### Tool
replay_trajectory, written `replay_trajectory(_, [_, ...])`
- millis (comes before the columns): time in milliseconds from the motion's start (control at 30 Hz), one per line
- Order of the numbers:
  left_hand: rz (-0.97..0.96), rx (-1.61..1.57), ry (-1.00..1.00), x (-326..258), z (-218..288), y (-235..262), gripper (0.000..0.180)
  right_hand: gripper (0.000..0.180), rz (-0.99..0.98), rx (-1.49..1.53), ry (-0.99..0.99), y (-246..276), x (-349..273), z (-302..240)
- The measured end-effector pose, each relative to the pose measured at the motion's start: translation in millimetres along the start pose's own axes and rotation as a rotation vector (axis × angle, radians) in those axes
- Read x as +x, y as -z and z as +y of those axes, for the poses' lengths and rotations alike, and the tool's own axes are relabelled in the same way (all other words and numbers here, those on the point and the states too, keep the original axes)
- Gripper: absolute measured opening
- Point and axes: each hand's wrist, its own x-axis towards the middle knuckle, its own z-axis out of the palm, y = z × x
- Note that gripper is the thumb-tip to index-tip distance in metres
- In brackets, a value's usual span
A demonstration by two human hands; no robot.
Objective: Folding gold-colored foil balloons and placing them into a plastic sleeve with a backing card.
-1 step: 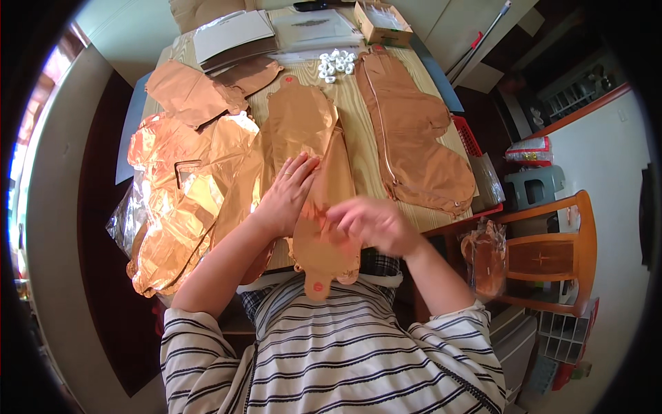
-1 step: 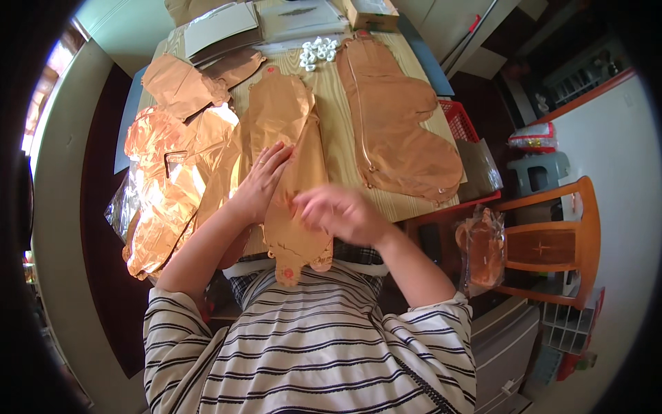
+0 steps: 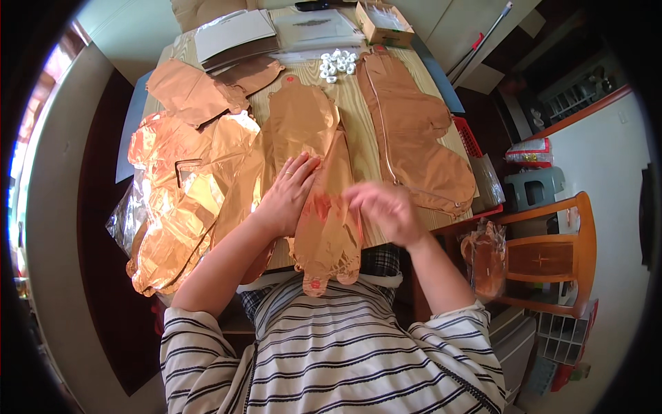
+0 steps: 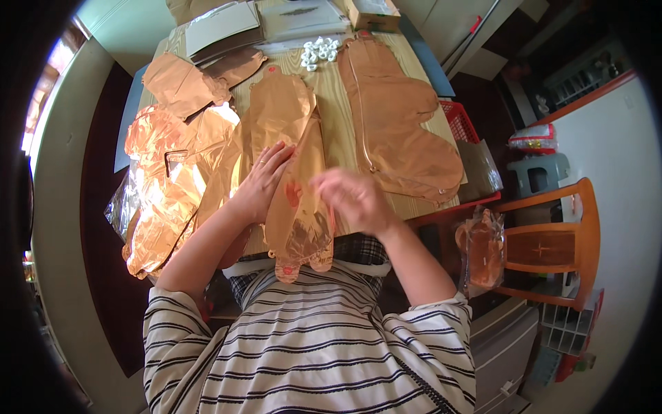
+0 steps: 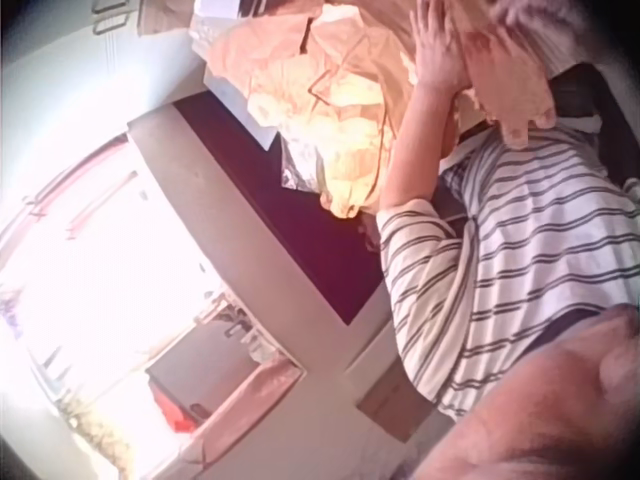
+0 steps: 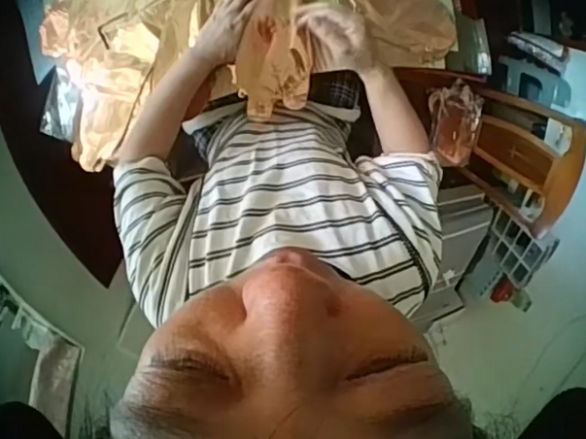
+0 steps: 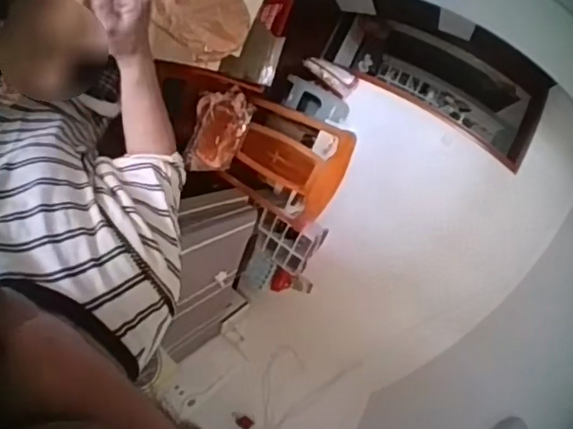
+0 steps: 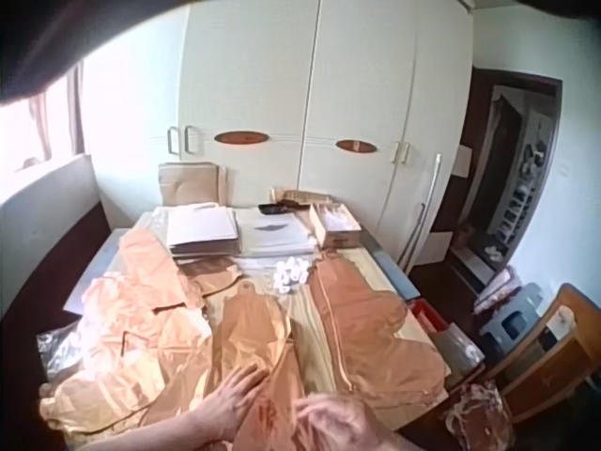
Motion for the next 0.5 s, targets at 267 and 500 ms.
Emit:
replay_trajectory(267, [0.029, -0.016, -0.024, -0.8, -0.5, 0.7, 0.087, 0.066, -0.059, -1.183, 0.115, 7.9, 39.4, 54.6])
replay_trajectory(500, [0.032, -0.224, 0.025, 2.1, -4.5, 4.1, 0.092, 0.072, -0.088, -1.205, 0.096, 2.2, 43.8, 62.3])
